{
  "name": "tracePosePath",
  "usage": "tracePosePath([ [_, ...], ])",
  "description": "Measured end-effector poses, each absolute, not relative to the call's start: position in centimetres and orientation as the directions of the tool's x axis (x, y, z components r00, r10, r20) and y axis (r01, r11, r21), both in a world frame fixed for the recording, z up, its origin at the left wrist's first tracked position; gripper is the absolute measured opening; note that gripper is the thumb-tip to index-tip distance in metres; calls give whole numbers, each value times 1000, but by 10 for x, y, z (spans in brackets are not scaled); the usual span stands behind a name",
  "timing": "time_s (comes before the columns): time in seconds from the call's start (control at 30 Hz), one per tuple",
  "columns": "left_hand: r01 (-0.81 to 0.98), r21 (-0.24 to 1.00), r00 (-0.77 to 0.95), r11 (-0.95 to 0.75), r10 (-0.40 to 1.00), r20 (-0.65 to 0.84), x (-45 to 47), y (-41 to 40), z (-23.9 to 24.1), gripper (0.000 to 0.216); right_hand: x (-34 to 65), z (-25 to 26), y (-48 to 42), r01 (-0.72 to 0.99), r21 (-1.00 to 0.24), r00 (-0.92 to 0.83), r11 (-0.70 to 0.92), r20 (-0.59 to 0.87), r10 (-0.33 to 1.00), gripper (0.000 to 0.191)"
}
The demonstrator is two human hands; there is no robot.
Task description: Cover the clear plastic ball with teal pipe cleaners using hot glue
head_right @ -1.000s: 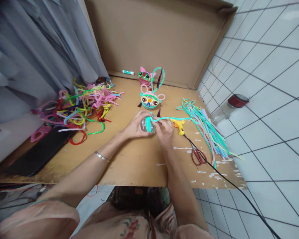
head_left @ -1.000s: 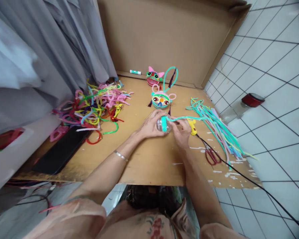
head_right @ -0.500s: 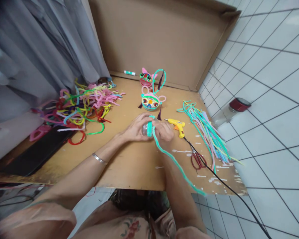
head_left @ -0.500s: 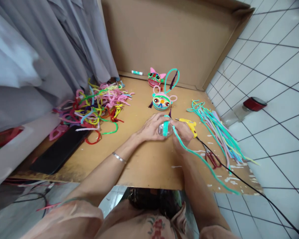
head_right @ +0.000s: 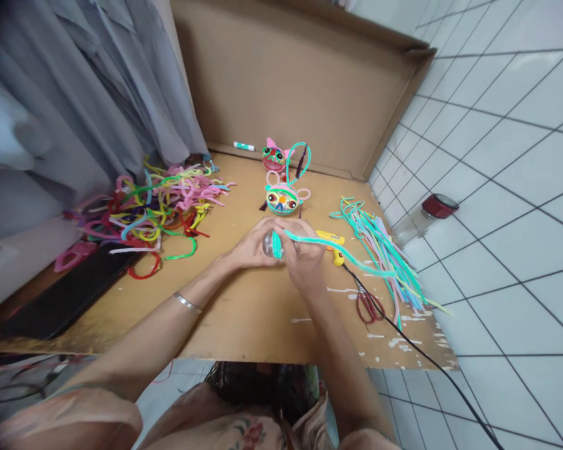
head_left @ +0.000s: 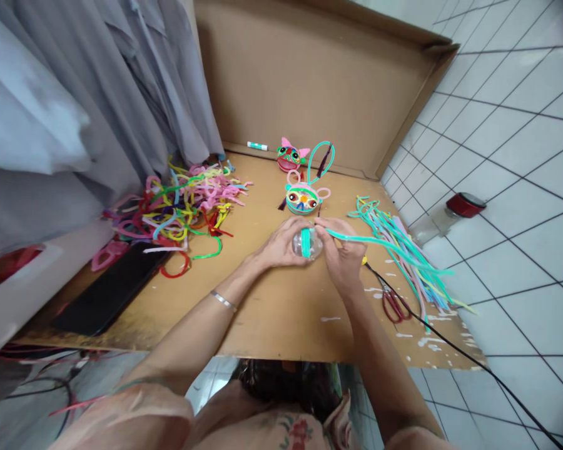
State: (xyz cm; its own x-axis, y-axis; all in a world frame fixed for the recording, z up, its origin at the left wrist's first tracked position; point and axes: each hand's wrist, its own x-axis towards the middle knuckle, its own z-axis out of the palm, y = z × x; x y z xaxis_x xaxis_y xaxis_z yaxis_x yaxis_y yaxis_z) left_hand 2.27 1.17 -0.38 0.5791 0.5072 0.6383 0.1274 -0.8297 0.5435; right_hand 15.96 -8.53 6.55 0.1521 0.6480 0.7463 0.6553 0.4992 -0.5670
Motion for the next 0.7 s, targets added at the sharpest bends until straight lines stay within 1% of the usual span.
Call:
tracePosePath([
  [0.1, 101, 552, 589, -828, 497, 638, 24, 12, -6, 76, 155, 76, -78, 572, -653, 253, 496, 715, 651, 26],
  [0.2, 88, 588, 590, -804, 517, 620, 26, 12, -9, 78, 155, 81, -65, 483, -721, 300, 498, 670, 679, 29],
  [0.27, 94, 649, 570, -755, 576, 587, 28, 12, -11, 80, 156, 81, -56, 399, -768, 290, 501, 624, 726, 34],
  [0.33, 102, 739, 533, -666, 664, 524, 28, 13, -13, 79, 158, 77, -48, 336, -798, 267, 499, 589, 762, 44],
  [0.43, 82, 866, 474, -494, 783, 402, 27, 14, -15, 77, 164, 60, -44, 326, -805, 288, 495, 584, 759, 50],
  [0.5, 51, 915, 453, -399, 826, 335, 25, 15, -16, 79, 173, 42, -47, 397, -796, 333, 457, 589, 736, 45],
  [0.57, 15, 942, 429, -335, 853, 297, 23, 17, -17, 79, 187, 24, -55, 579, -740, 358, 341, 607, 709, 35],
  [0.63, -55, 956, 400, -287, 871, 285, 22, 20, -19, 79, 207, 9, -66, 764, -615, 322, 196, 626, 710, 30],
  [0.67, -106, 963, 387, -249, 882, 271, 23, 21, -20, 79, 217, 4, -72, 831, -545, 310, 111, 620, 721, 30],
  [0.7, -155, 966, 375, -207, 892, 252, 23, 22, -21, 80, 227, -1, -76, 874, -487, 338, 0, 606, 720, 32],
])
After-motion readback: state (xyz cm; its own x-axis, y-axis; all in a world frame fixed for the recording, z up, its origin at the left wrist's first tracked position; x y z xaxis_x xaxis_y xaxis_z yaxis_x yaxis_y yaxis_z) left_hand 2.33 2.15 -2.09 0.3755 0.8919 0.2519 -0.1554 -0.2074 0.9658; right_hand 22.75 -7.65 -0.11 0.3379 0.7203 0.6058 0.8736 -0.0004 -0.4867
